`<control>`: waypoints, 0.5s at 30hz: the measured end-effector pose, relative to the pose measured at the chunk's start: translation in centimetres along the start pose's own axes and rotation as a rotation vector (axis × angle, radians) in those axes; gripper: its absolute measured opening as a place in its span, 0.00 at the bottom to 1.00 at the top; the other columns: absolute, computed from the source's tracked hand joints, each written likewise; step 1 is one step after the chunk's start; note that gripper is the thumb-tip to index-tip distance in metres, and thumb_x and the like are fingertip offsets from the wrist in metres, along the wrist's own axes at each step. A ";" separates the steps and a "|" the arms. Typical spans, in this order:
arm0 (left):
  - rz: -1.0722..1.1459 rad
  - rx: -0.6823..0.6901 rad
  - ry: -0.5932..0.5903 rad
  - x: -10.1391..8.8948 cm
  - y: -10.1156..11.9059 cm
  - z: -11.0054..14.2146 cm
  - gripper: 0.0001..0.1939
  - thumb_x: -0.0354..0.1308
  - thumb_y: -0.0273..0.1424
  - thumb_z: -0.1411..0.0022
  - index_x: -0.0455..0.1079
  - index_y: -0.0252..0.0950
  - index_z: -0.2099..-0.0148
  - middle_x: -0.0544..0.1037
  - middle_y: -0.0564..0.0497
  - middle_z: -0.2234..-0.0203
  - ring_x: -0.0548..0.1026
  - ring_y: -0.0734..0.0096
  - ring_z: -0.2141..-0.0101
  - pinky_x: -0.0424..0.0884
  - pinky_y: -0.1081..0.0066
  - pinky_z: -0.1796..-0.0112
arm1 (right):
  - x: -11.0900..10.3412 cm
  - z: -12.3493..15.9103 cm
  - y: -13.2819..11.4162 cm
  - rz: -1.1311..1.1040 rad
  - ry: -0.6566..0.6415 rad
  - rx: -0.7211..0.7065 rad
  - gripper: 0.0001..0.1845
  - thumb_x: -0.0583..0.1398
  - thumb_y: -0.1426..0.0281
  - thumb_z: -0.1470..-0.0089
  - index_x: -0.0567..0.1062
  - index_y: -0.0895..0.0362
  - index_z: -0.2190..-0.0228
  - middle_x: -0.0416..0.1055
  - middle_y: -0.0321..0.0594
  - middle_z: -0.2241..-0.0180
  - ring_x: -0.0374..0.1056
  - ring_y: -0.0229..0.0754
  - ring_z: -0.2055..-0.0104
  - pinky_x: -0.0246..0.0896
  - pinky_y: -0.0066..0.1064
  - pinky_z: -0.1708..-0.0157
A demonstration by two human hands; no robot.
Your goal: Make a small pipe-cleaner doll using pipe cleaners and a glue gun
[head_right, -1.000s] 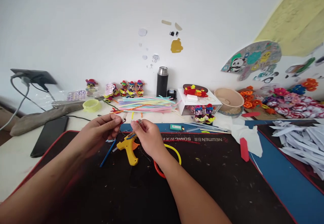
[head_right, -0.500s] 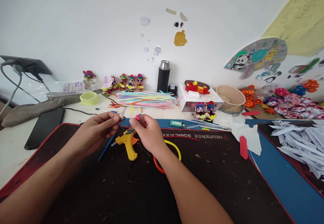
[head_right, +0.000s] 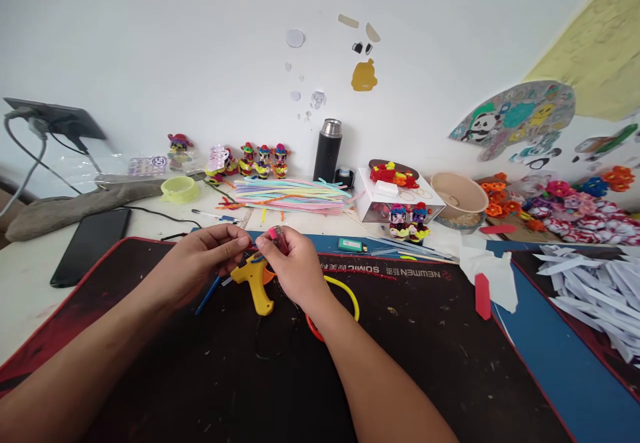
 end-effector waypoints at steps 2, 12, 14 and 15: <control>0.025 0.014 0.005 -0.1 0.2 0.0 0.21 0.76 0.49 0.44 0.79 0.37 0.62 0.73 0.55 0.77 0.66 0.75 0.76 0.62 0.76 0.76 | -0.1 0.0 0.0 -0.019 0.010 -0.002 0.22 0.66 0.48 0.41 0.76 0.54 0.65 0.56 0.28 0.79 0.49 0.36 0.78 0.46 0.29 0.77; -0.118 0.035 -0.062 0.1 0.5 0.2 0.22 0.74 0.50 0.42 0.78 0.37 0.60 0.75 0.54 0.73 0.67 0.74 0.75 0.64 0.73 0.73 | -0.2 0.1 -0.1 -0.038 0.019 0.005 0.23 0.66 0.47 0.41 0.74 0.54 0.66 0.55 0.27 0.79 0.48 0.35 0.78 0.44 0.30 0.78; -0.138 0.029 -0.056 0.0 0.4 0.1 0.22 0.73 0.51 0.41 0.77 0.37 0.62 0.74 0.55 0.74 0.66 0.73 0.75 0.64 0.73 0.73 | -0.1 0.1 -0.1 -0.029 0.014 0.005 0.22 0.66 0.47 0.41 0.75 0.54 0.66 0.55 0.27 0.79 0.48 0.35 0.78 0.44 0.30 0.78; -0.143 0.030 -0.052 0.0 0.3 0.1 0.22 0.72 0.51 0.41 0.77 0.37 0.63 0.74 0.55 0.75 0.66 0.73 0.75 0.64 0.73 0.73 | -0.1 0.1 -0.1 -0.028 0.012 0.005 0.22 0.66 0.47 0.41 0.75 0.54 0.66 0.55 0.27 0.78 0.48 0.35 0.78 0.44 0.30 0.78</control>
Point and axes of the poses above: each hand's wrist, its own z-axis away from the middle knuckle, its own x-axis out of the palm, y = z × x, the point moved 8 cm from there along -z, towards the middle knuckle
